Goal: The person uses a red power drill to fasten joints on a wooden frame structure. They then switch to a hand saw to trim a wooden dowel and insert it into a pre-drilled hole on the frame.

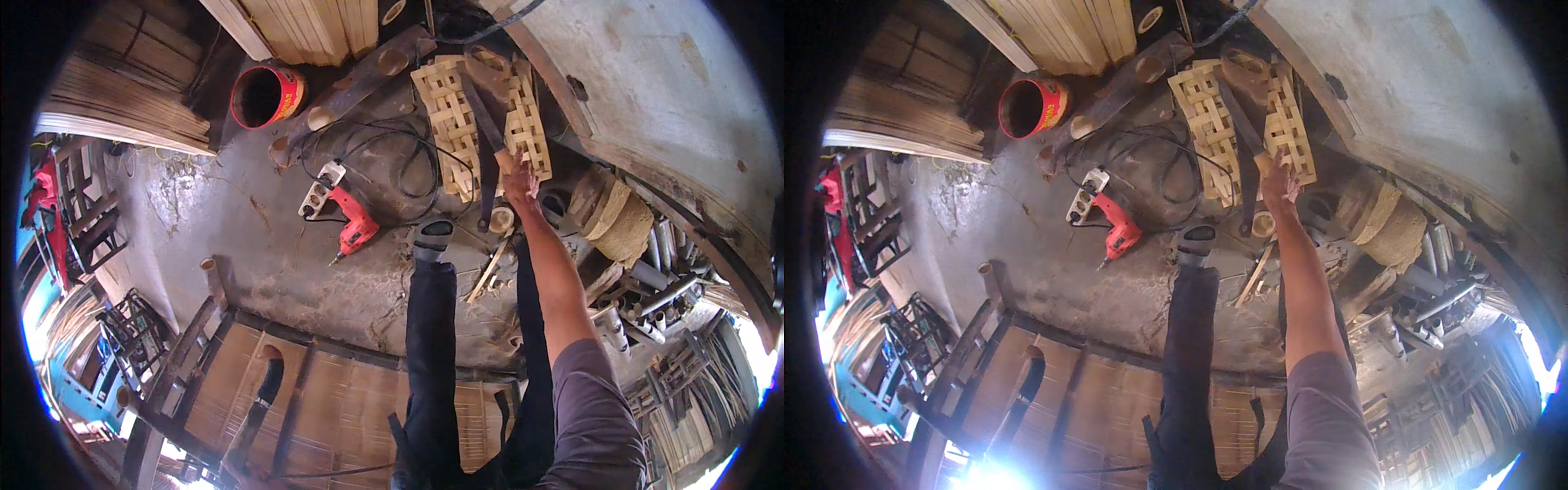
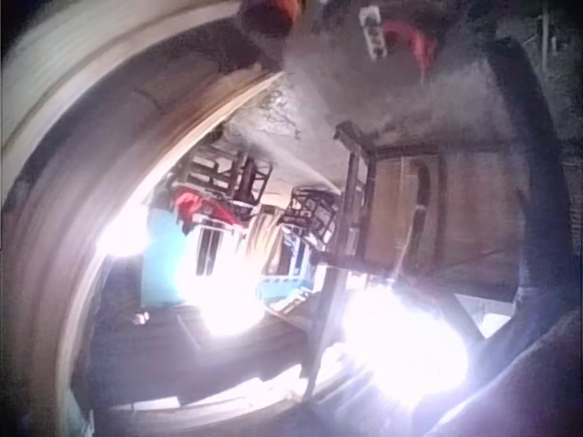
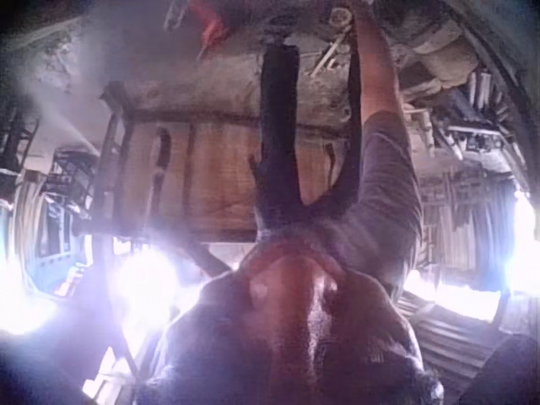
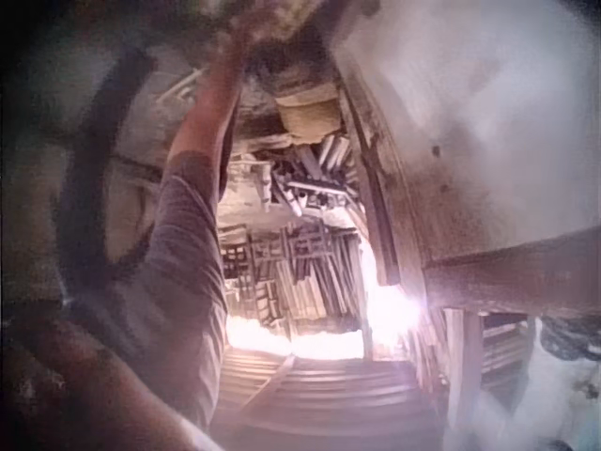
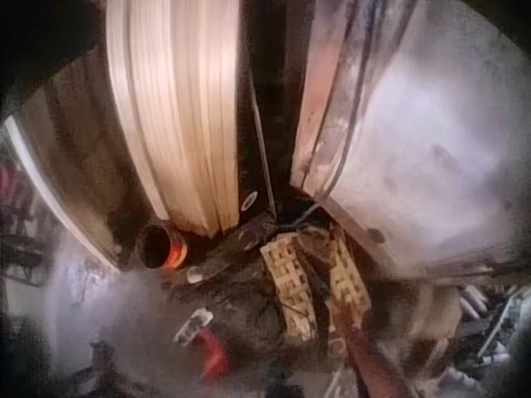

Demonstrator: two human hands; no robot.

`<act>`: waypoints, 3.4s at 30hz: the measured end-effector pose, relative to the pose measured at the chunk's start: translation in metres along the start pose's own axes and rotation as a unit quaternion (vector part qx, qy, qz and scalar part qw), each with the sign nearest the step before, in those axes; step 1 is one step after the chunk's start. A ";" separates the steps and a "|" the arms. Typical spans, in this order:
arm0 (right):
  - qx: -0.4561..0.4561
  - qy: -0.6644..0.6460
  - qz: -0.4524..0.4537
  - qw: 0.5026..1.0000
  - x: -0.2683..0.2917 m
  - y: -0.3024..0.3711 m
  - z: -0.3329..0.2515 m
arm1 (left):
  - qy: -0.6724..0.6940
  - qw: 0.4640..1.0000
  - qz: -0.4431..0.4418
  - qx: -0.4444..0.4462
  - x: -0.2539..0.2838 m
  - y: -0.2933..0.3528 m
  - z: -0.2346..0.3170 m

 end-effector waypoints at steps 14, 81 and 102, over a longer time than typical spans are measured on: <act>0.267 -0.312 0.020 0.911 0.126 0.442 0.003 | 0.162 0.927 -0.290 -0.175 -0.057 0.176 0.299; 0.281 -0.605 0.073 0.741 0.647 0.558 0.074 | 0.032 0.521 -0.322 -0.789 -0.180 0.726 0.622; 0.313 -0.589 0.133 0.733 0.656 0.575 0.087 | 0.094 0.427 -0.198 -0.877 -0.121 0.774 0.595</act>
Point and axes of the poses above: each hand's wrist, its own y-axis away from the middle knuckle, its own x-axis out of the back of the hand, z = x × y, the point moved 9 cm from there along -y, towards the middle knuckle, and after that the axes turned 12 degrees about -z, right-handed, at the moved point
